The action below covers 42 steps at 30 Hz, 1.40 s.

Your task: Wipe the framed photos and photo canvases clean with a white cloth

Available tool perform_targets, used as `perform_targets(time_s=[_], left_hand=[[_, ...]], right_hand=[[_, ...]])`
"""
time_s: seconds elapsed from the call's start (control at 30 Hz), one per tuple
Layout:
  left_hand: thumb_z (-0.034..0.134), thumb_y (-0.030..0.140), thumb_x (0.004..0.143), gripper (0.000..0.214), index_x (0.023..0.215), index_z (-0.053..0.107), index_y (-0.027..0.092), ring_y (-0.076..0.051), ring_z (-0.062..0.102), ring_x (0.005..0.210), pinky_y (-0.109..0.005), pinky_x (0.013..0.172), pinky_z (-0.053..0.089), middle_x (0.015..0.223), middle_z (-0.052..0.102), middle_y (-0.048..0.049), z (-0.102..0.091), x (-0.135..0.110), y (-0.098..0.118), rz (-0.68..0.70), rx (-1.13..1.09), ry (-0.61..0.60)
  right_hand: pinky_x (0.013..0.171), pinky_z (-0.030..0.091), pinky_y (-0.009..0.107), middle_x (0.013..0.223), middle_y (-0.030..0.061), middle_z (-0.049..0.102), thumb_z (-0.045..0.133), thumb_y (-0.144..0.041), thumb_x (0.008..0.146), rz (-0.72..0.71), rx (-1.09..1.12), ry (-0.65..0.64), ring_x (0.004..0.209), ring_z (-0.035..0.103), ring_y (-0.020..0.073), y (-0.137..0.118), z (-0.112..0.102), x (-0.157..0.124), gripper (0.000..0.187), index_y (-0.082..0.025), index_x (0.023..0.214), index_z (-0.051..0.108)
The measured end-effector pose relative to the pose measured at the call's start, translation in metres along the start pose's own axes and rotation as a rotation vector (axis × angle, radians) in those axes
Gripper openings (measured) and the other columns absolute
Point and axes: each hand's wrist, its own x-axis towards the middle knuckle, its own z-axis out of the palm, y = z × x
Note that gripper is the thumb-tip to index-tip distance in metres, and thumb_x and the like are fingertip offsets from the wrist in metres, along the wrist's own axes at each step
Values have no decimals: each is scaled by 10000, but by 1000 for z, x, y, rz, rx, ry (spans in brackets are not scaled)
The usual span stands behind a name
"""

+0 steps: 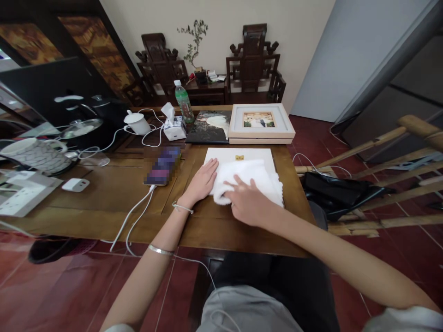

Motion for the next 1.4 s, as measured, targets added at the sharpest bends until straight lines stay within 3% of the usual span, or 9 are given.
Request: perform_targets(time_s=[0.2, 0.3, 0.47, 0.7, 0.87, 1.0, 1.23, 1.4], left_hand=[[265, 317, 975, 511, 1437, 391, 138, -226, 270, 1437, -470, 1173, 246, 1521, 363, -111, 2, 0, -1, 6, -23, 29], [270, 317, 973, 512, 1436, 394, 139, -225, 262, 1440, -473, 1172, 246, 1519, 365, -110, 3, 0, -2, 8, -32, 37], [266, 315, 969, 516, 1432, 397, 128, -225, 278, 1434, -465, 1173, 251, 1515, 371, -116, 3, 0, -1, 2, -27, 37], [252, 291, 964, 517, 1429, 391, 112, -230, 276, 1435, -468, 1175, 254, 1518, 365, -127, 3, 0, 0, 5, -16, 27], [252, 276, 961, 514, 1423, 400, 107, -221, 272, 1436, -446, 1183, 242, 1523, 356, -123, 1, 0, 0, 13, -7, 23], [260, 284, 962, 521, 1420, 397, 78, -237, 277, 1434, -448, 1181, 246, 1516, 362, -146, 1, 1, -1, 12, -14, 12], [276, 294, 966, 506, 1421, 409, 117, -239, 296, 1426, -470, 1172, 256, 1510, 379, -122, 3, 0, -1, 8, -23, 41], [287, 300, 967, 502, 1410, 425, 107, -242, 298, 1425, -465, 1174, 258, 1504, 388, -128, 4, 0, -3, 12, -28, 56]], right_hand=[[1017, 252, 714, 1485, 140, 411, 366, -24, 791, 0, -74, 173, 1407, 209, 366, 62, -2, 64, 508, -131, 1224, 607], [1008, 223, 744, 1503, 139, 383, 348, -21, 805, 24, -93, 199, 1410, 194, 382, 74, 0, 78, 519, -136, 1249, 593], [1003, 189, 774, 1544, 155, 298, 397, -66, 827, 92, -140, 135, 1416, 112, 457, 48, 14, 63, 499, -137, 1283, 586], [989, 228, 771, 1527, 177, 321, 387, -153, 887, -19, -151, 82, 1394, 174, 486, -13, 28, -6, 402, -160, 1173, 669], [1006, 250, 736, 1469, 192, 412, 397, -182, 891, -121, -154, 73, 1374, 247, 471, -18, 28, -21, 373, -141, 1101, 702], [1056, 217, 697, 1486, 142, 409, 400, -158, 870, -101, -145, 106, 1402, 222, 419, 1, 24, -2, 388, -147, 1130, 688], [1022, 250, 716, 1487, 122, 415, 392, -102, 830, 77, -173, 170, 1402, 219, 395, 49, 5, 66, 472, -148, 1245, 612], [974, 231, 781, 1531, 120, 338, 399, -90, 829, 196, -155, 193, 1405, 152, 458, 49, 9, 86, 494, -167, 1277, 593]])
